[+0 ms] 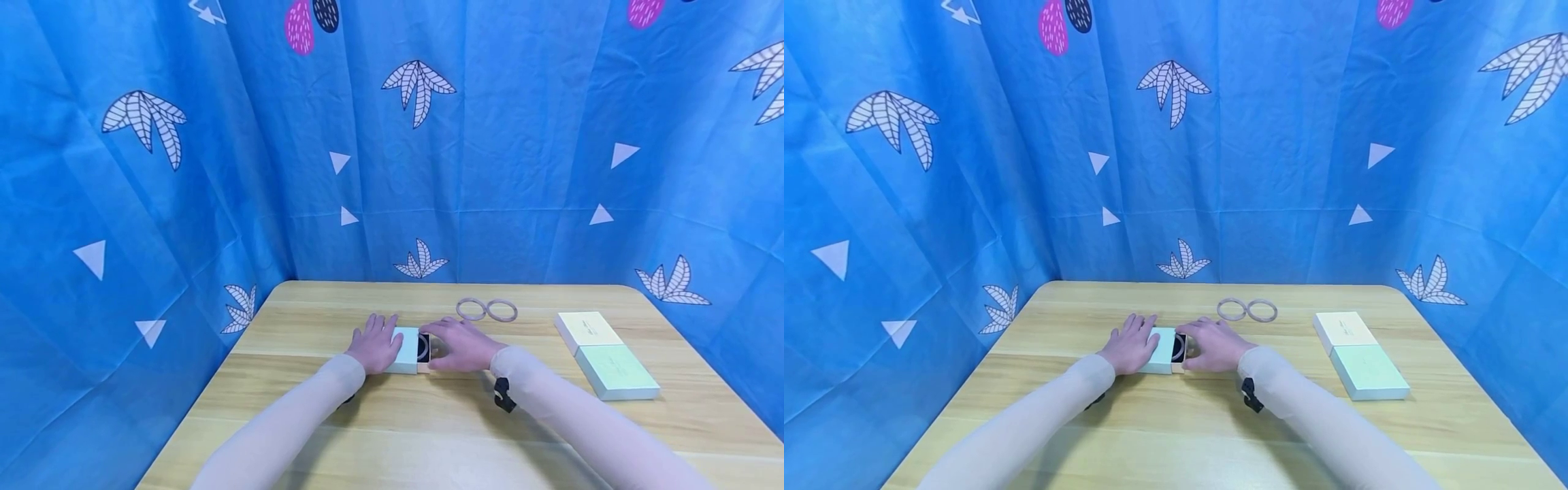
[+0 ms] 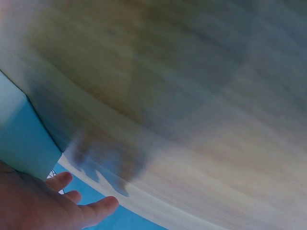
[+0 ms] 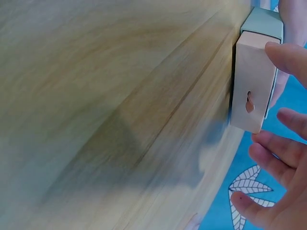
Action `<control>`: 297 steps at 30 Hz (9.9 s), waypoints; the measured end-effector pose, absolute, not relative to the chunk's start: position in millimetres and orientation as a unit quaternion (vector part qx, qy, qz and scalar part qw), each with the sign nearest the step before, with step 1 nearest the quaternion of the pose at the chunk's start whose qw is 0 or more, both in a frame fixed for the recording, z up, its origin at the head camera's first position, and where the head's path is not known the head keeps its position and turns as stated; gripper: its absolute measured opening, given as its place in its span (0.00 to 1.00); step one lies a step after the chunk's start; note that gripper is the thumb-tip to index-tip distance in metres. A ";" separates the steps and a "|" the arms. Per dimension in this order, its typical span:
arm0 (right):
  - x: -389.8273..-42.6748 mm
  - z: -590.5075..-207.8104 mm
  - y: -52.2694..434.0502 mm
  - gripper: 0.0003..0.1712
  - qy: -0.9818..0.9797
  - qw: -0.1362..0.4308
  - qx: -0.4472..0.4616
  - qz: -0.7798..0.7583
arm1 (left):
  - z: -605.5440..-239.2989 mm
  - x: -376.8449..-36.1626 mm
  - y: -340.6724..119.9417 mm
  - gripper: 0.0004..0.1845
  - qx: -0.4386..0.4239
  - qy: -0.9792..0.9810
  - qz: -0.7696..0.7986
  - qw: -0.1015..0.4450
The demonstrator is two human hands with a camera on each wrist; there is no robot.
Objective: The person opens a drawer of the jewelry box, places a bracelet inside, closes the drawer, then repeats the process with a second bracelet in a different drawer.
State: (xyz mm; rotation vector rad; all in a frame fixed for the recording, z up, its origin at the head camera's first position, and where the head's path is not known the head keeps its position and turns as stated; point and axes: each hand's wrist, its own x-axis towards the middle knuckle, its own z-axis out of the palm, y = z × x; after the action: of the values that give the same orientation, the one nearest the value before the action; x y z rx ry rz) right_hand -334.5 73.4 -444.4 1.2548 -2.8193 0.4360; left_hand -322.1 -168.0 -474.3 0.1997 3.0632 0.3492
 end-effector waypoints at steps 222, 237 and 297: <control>-331.2 -437.6 34.6 0.51 -0.910 -0.015 0.402 0.102 | -435.4 -310.1 -194.7 0.54 0.176 0.975 0.119 0.063; -331.2 -435.0 31.4 0.50 -0.909 -0.017 0.403 0.099 | -436.6 -311.2 -197.1 0.54 0.174 0.975 0.123 0.063; -365.1 -437.7 -53.0 0.45 -0.906 -0.015 0.397 0.148 | -417.2 -329.4 -263.8 0.52 0.083 0.982 0.147 0.089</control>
State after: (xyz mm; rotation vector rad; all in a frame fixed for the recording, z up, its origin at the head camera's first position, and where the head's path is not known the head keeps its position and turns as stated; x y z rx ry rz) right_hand -365.1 -53.0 -437.7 1.2591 -2.8725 0.4695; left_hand -329.4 -263.8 -417.2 0.2473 2.9206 0.4368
